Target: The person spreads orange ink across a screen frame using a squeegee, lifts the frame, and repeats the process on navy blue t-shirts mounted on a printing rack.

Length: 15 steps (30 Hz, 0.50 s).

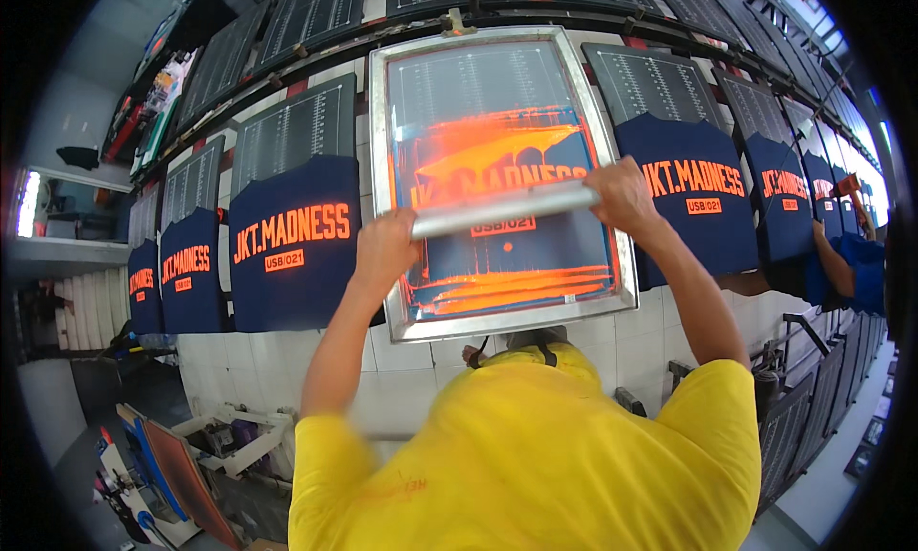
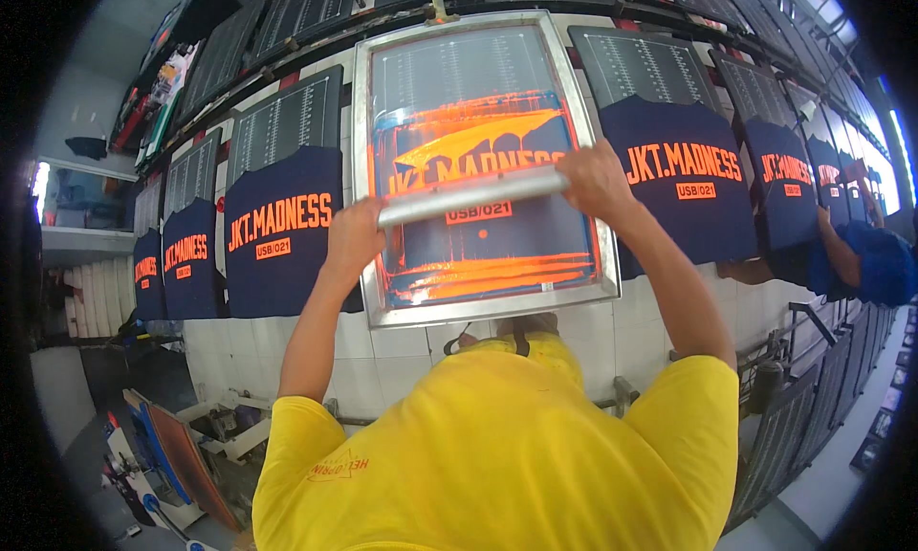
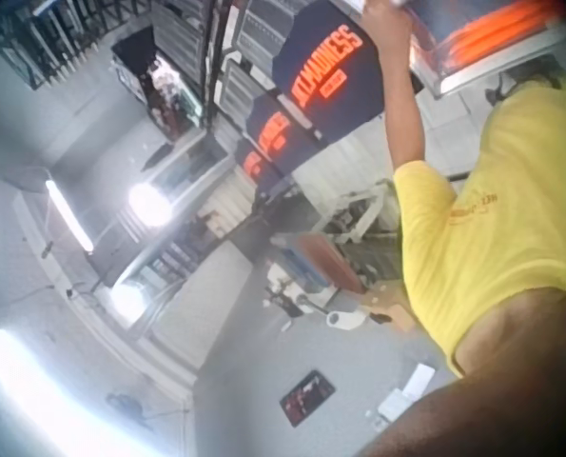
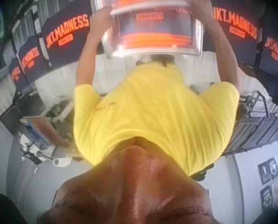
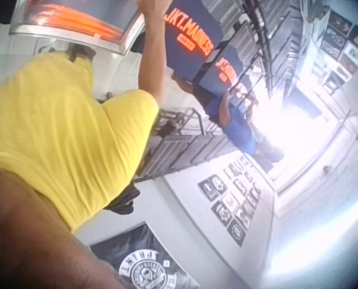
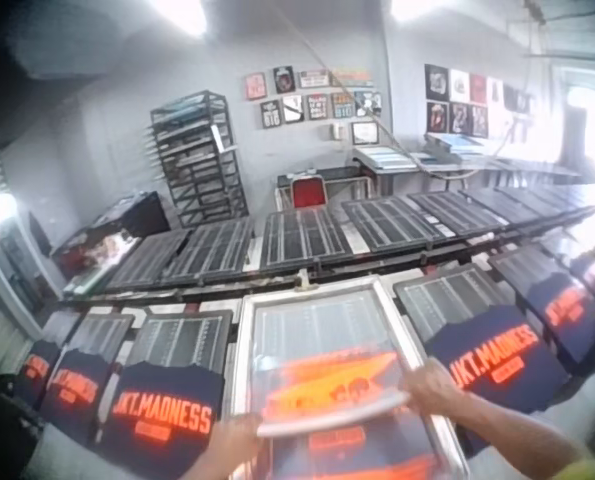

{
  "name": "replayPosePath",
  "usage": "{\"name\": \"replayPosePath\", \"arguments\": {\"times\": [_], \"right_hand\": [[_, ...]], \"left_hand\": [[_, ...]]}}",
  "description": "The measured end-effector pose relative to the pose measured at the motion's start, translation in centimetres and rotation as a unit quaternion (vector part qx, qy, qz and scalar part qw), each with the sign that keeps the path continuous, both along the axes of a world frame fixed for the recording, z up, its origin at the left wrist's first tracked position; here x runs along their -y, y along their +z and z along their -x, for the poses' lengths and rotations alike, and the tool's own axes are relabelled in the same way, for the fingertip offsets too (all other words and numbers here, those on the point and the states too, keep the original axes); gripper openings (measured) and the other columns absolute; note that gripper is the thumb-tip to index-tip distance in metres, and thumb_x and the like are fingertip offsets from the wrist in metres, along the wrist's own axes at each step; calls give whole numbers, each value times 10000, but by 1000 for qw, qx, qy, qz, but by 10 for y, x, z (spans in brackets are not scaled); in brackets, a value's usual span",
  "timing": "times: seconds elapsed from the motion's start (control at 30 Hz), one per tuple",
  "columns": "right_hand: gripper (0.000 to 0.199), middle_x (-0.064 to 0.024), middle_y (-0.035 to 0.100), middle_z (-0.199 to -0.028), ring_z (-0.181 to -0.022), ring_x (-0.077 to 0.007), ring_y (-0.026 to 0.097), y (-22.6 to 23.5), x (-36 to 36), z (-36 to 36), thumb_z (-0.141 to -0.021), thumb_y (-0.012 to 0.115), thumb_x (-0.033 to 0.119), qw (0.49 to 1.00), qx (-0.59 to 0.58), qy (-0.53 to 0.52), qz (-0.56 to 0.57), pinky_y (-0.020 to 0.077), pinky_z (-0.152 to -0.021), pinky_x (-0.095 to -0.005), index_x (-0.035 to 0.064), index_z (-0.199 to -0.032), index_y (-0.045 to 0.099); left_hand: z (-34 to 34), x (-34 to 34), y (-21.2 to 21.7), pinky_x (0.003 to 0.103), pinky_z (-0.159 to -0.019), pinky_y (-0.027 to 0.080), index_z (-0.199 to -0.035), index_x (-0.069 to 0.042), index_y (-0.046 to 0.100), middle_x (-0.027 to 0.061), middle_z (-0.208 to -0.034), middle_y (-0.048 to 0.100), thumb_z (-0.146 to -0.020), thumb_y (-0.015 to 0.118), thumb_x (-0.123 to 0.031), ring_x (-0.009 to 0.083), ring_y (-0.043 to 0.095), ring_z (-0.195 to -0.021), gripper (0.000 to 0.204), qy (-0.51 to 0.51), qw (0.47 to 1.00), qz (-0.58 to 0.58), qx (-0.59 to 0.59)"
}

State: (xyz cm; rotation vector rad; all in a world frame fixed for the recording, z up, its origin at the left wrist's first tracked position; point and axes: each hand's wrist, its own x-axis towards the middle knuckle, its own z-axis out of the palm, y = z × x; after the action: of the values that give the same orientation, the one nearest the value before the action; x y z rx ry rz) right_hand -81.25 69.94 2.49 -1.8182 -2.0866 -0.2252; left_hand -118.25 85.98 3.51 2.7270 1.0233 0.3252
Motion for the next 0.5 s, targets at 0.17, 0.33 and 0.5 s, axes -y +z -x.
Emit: {"name": "replayPosePath", "arguments": {"times": [0.17, 0.33, 0.5], "right_hand": [[322, -60, 689, -863, -793, -232, 653, 7, 92, 59, -552, 715, -5, 998, -16, -17, 65, 397, -688, -387, 61, -862, 655], [266, -72, 645, -828, -786, -255, 620, 5, 132, 92, -584, 654, -27, 997, -49, -8, 59, 420, -699, -396, 65, -828, 603], [254, -88, 664, -891, -822, -250, 622, -8, 128, 94, -599, 655, -13, 998, -4, -27, 51, 431, -730, -394, 50, -839, 598]], "left_hand": [[51, 83, -1, 405, -654, 557, -884, -48, 609, 128, -853, 648, -633, 621, 71, 321, 667, -787, 278, 0, 1000, 30, 8], [77, 119, -18, 374, -685, 568, -907, -19, 615, 112, -839, 648, -653, 606, 83, 298, 674, -791, 274, -40, 998, -1, 48], [77, 108, -43, 342, -701, 576, -923, -1, 624, 134, -914, 679, -668, 615, 70, 268, 694, -809, 266, -75, 992, -72, 72]]}}
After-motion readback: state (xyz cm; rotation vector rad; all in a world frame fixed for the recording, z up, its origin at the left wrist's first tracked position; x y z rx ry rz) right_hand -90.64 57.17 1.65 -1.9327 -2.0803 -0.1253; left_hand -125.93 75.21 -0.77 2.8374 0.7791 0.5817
